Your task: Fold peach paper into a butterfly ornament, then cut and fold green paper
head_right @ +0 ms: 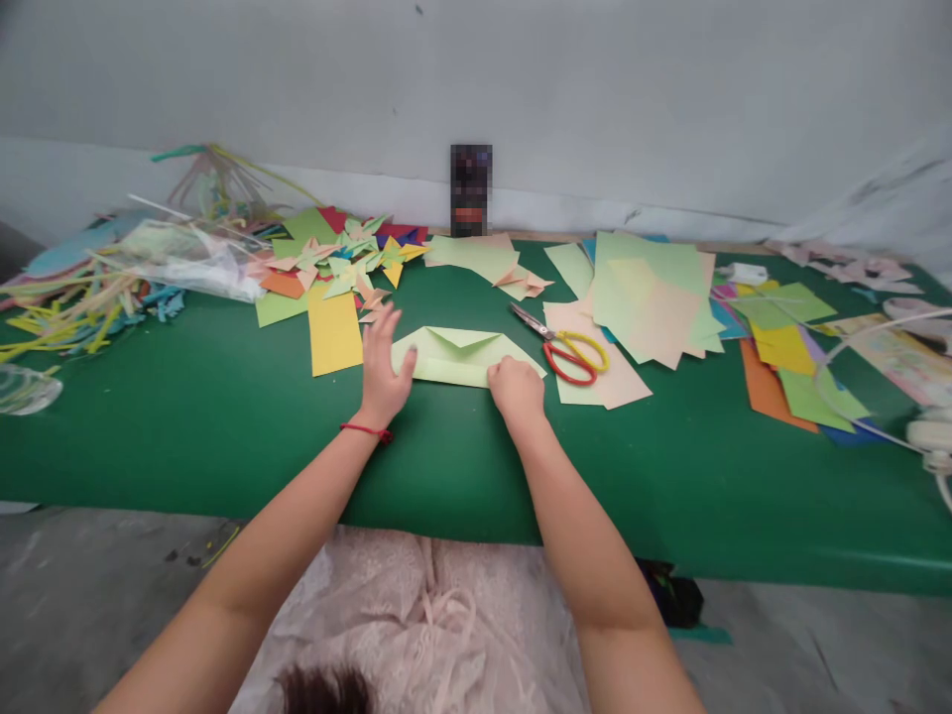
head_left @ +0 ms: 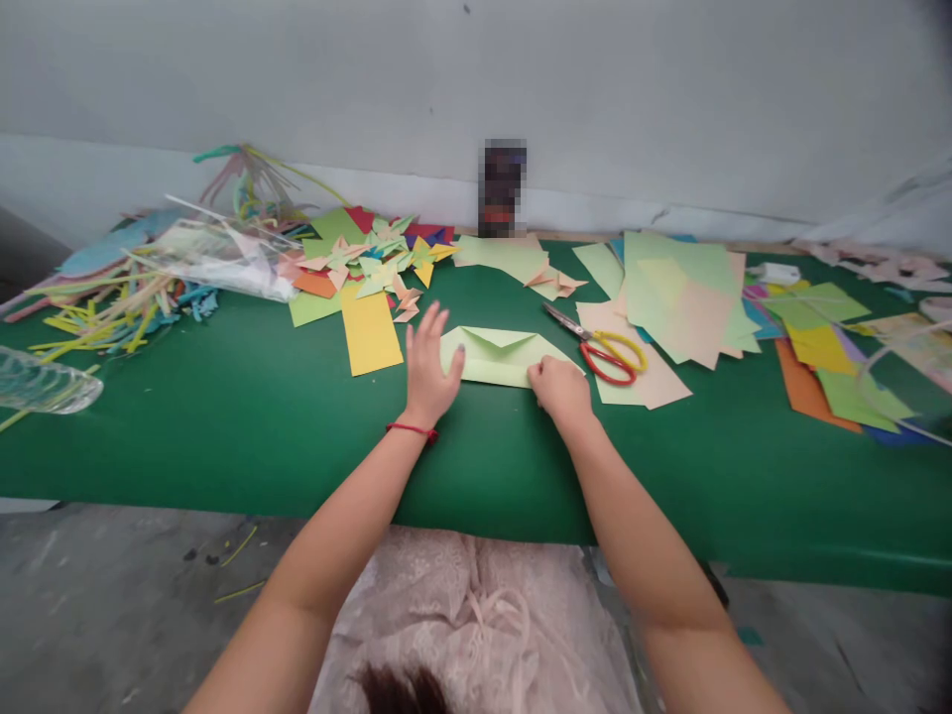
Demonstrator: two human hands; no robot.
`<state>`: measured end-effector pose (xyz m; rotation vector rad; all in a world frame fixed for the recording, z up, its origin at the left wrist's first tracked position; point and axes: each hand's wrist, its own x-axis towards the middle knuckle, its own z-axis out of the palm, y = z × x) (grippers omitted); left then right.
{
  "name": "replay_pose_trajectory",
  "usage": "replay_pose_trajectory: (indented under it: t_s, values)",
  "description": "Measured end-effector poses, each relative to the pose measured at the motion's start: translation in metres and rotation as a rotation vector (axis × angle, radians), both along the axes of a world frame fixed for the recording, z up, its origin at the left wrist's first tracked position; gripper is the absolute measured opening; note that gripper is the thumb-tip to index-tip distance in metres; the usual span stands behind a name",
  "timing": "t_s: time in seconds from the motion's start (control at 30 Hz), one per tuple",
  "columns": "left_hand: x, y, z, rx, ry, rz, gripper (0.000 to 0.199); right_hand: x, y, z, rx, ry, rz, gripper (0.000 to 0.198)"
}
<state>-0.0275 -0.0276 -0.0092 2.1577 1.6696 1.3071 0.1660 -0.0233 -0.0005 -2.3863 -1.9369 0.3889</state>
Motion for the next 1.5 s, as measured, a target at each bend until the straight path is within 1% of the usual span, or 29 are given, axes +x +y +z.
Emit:
replay_pose_trajectory:
  t_s: [0.1,0.13,0.27,0.33,0.4,0.5,0.57,0.63,0.7,0.77,0.93,1.03,1.13,1.23,1.3,1.37,1.5]
  values:
    - [0.011,0.002,-0.002,-0.072,0.227,-0.121,0.055,0.005,0.001,0.001,-0.026,0.092,0.02,0.03]
    - [0.015,0.004,-0.003,-0.107,0.279,-0.134,0.058,0.007,0.002,0.0,-0.035,0.127,0.028,0.029]
    - [0.031,0.012,-0.012,-0.224,0.401,-0.09,0.065,0.013,0.004,-0.002,-0.046,0.268,0.045,0.026]
    - [0.034,0.015,-0.015,-0.281,0.453,-0.131,0.065,0.017,0.004,-0.002,-0.023,0.335,0.046,0.025]
    - [0.033,0.017,-0.017,-0.335,0.49,-0.202,0.062,0.023,0.005,0.001,0.044,0.384,0.034,0.027]
    - [0.024,0.02,-0.015,-0.375,0.507,-0.311,0.058,0.034,0.008,0.005,0.217,0.402,-0.026,0.033]
    - [0.015,0.023,-0.01,-0.39,0.514,-0.396,0.056,0.042,0.011,0.005,0.315,0.391,-0.074,0.032]
    - [0.008,0.025,-0.004,-0.418,0.503,-0.521,0.051,0.048,0.014,0.002,0.354,0.397,-0.099,0.026]
    - [0.004,0.025,0.002,-0.454,0.46,-0.614,0.046,0.052,0.016,-0.002,0.335,0.438,-0.098,0.02]
    - [0.004,0.024,0.006,-0.475,0.409,-0.656,0.047,0.051,0.016,-0.006,0.274,0.514,-0.079,0.02]
    - [0.009,0.021,0.008,-0.503,0.31,-0.681,0.05,0.044,0.01,-0.006,0.068,0.745,-0.005,0.025]
    - [0.011,0.021,0.006,-0.509,0.273,-0.683,0.054,0.044,0.007,-0.005,0.004,0.816,0.003,0.026]
    - [0.012,0.02,0.004,-0.508,0.262,-0.697,0.06,0.045,0.005,-0.005,0.027,0.82,-0.004,0.028]
    - [0.013,0.02,0.004,-0.519,0.259,-0.712,0.063,0.045,0.005,-0.005,0.137,0.803,-0.022,0.022]
    - [0.014,0.02,0.004,-0.527,0.257,-0.717,0.062,0.043,0.004,-0.003,0.188,0.829,-0.023,0.023]
    - [0.014,0.02,0.004,-0.528,0.257,-0.723,0.059,0.041,0.002,-0.001,0.175,0.898,-0.003,0.028]
    - [0.014,0.019,0.003,-0.499,0.248,-0.718,0.054,0.043,-0.001,0.006,0.064,1.069,0.049,0.034]
